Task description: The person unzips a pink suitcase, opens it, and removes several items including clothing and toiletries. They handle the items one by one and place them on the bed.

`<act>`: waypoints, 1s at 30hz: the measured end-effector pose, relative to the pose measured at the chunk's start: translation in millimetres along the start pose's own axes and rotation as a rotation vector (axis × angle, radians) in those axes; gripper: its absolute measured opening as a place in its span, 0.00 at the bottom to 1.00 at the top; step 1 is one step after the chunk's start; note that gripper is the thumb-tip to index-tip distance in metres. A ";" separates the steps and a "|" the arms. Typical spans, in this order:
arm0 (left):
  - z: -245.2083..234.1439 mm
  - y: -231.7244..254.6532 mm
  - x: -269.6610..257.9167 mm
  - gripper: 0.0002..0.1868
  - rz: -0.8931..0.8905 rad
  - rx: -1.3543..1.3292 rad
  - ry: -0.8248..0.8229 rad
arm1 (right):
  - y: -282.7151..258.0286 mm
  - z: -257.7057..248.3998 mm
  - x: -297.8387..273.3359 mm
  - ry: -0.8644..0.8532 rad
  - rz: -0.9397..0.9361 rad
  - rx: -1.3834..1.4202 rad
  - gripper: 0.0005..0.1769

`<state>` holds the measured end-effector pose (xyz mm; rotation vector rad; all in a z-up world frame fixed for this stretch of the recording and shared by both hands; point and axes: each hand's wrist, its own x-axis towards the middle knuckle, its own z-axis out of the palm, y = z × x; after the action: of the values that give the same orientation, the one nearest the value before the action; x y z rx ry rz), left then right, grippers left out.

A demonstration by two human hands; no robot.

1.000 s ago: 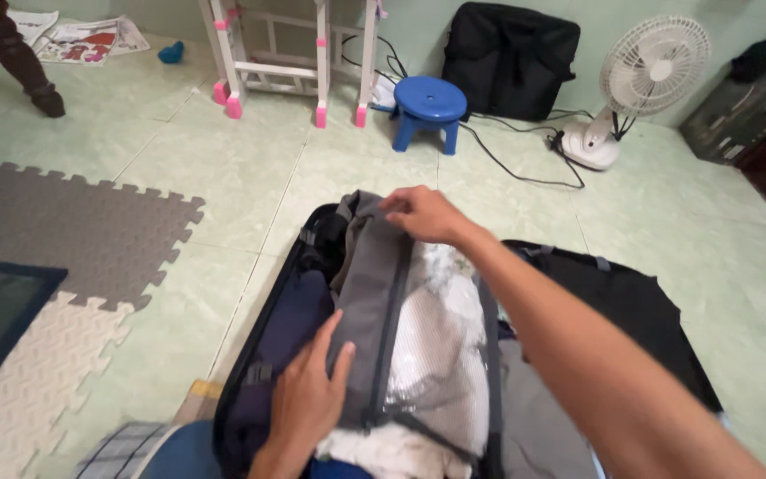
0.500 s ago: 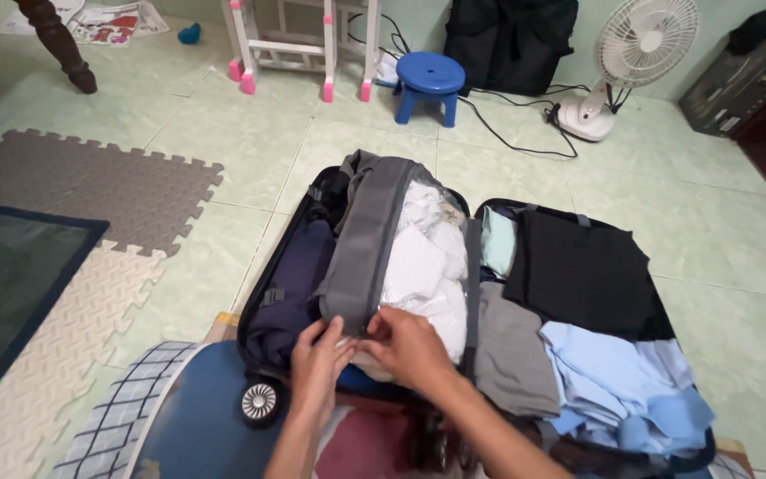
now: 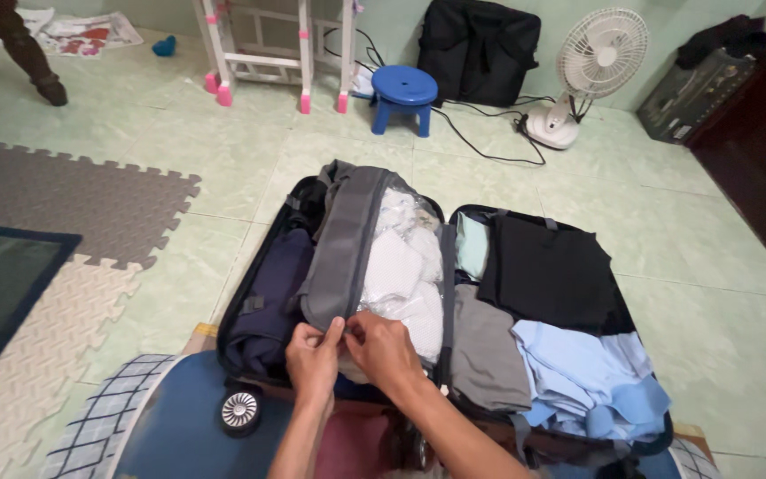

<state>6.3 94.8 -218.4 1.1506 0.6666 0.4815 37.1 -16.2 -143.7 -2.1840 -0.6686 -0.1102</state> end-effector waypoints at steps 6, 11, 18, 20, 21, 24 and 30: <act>-4.1 -15.5 1.2 0.15 0.079 -0.086 -0.017 | 0.0 -13.6 9.6 -0.151 -0.257 -0.192 0.05; -8.1 -19.6 4.3 0.15 0.163 0.041 -0.005 | -5.6 -28.6 37.2 -0.211 -0.238 -0.156 0.05; -23.2 -30.3 1.7 0.16 0.144 -0.028 -0.031 | 9.1 -47.6 106.3 -0.138 -0.090 -0.162 0.08; -24.3 -38.3 2.3 0.16 0.150 -0.069 -0.032 | 20.7 -49.0 135.9 -0.168 -0.040 -0.239 0.10; -25.5 -41.5 3.6 0.16 0.157 -0.059 -0.025 | 26.7 -48.5 150.7 -0.184 -0.015 -0.278 0.10; -22.0 -49.5 8.0 0.23 0.144 -0.109 0.070 | 46.7 -46.0 197.7 -0.180 0.043 -0.310 0.12; -26.7 -62.9 25.0 0.50 0.229 0.075 0.149 | 89.7 -24.6 265.0 -0.277 0.018 -0.368 0.13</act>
<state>6.3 107.5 -290.0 1.2781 0.6893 0.7478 311.9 32.3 -111.5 -2.5878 -0.8348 0.0889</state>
